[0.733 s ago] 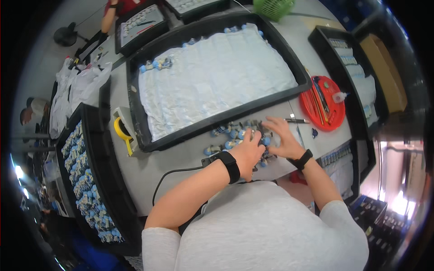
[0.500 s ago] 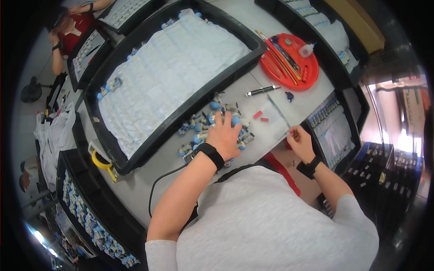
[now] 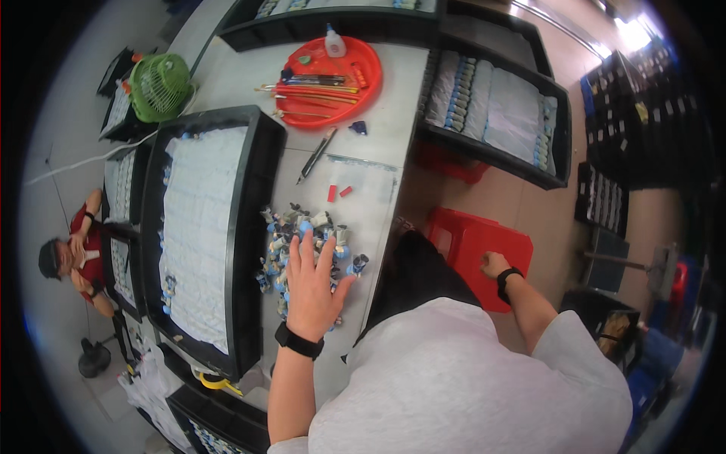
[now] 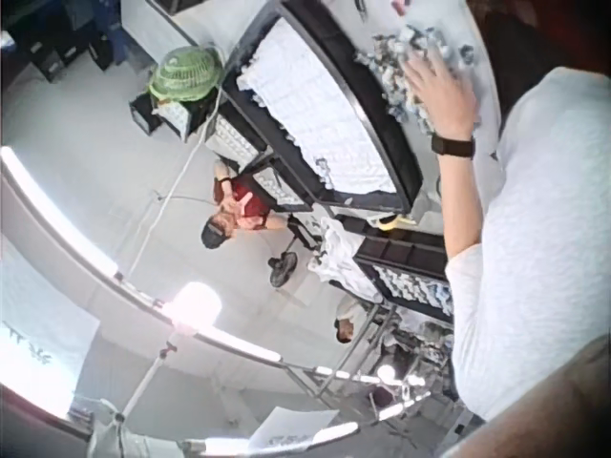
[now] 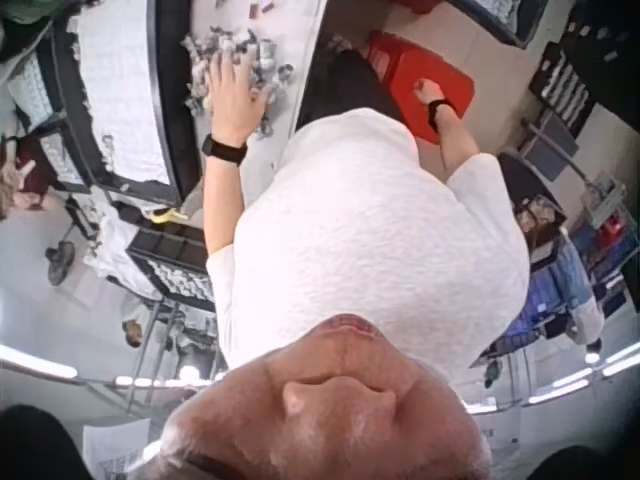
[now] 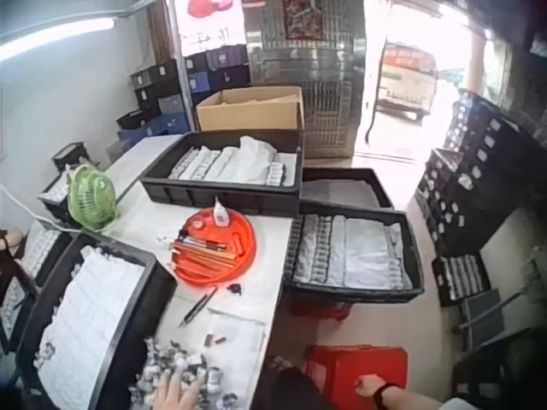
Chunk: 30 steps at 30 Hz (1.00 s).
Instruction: Assembling and finishing small plastic figures at a manufacturing workstation.
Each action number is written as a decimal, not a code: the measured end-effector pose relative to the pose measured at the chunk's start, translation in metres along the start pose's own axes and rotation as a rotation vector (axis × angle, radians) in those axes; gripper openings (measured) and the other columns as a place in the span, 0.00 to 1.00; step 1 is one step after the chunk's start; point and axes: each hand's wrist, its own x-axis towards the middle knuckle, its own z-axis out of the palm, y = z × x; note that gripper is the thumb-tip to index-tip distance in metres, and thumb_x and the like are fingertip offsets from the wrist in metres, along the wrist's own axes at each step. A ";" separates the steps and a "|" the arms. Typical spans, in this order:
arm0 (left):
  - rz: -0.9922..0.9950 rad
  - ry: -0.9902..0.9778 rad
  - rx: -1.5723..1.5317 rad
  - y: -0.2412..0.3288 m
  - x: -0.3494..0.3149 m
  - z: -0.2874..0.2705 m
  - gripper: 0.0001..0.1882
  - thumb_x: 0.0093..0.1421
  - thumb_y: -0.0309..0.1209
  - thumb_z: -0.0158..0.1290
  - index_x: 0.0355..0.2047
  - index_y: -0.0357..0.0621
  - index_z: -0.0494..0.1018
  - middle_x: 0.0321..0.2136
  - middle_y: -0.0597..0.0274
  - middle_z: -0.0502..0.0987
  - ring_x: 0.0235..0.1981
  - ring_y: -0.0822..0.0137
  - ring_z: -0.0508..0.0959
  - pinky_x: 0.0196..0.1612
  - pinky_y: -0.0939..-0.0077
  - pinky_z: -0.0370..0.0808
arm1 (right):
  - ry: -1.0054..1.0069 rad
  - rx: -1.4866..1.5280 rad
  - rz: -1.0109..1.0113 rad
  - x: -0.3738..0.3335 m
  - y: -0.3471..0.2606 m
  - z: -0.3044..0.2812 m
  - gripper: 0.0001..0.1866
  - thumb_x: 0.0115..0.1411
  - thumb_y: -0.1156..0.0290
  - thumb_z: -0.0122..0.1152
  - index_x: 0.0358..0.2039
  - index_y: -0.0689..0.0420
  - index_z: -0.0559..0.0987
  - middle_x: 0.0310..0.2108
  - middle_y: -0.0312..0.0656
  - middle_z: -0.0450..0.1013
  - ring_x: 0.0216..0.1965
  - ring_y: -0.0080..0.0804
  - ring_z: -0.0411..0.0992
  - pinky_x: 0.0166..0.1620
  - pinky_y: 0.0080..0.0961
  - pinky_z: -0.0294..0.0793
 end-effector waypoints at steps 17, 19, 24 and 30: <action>0.209 -0.211 0.200 0.042 -0.004 0.066 0.23 0.46 0.27 0.55 0.45 0.44 0.66 0.52 0.47 0.56 0.56 0.43 0.50 0.55 0.49 0.49 | -0.105 1.098 -0.044 -0.050 -0.009 0.106 0.18 0.51 0.66 0.57 0.41 0.60 0.71 0.31 0.39 0.71 0.34 0.28 0.69 0.39 0.23 0.68; 0.177 -0.142 0.117 0.045 0.005 0.056 0.22 0.45 0.25 0.55 0.43 0.42 0.67 0.50 0.49 0.59 0.55 0.44 0.52 0.54 0.52 0.52 | -0.102 1.181 -0.112 -0.017 -0.055 0.073 0.19 0.52 0.64 0.58 0.42 0.60 0.70 0.31 0.37 0.71 0.35 0.26 0.68 0.40 0.21 0.66; 0.166 -0.065 -0.026 0.032 -0.002 0.039 0.17 0.46 0.20 0.53 0.38 0.39 0.69 0.45 0.50 0.65 0.50 0.47 0.60 0.50 0.59 0.60 | 0.170 0.716 -0.264 0.053 -0.069 0.044 0.18 0.49 0.66 0.56 0.40 0.59 0.71 0.29 0.44 0.71 0.34 0.33 0.70 0.40 0.25 0.68; 0.088 -0.167 -0.201 0.027 0.003 0.054 0.12 0.46 0.17 0.50 0.34 0.35 0.71 0.37 0.49 0.72 0.34 0.56 0.74 0.37 0.71 0.70 | 0.003 -0.181 -0.067 0.094 -0.043 0.035 0.23 0.45 0.67 0.54 0.46 0.48 0.69 0.59 0.45 0.45 0.61 0.45 0.38 0.50 0.62 0.52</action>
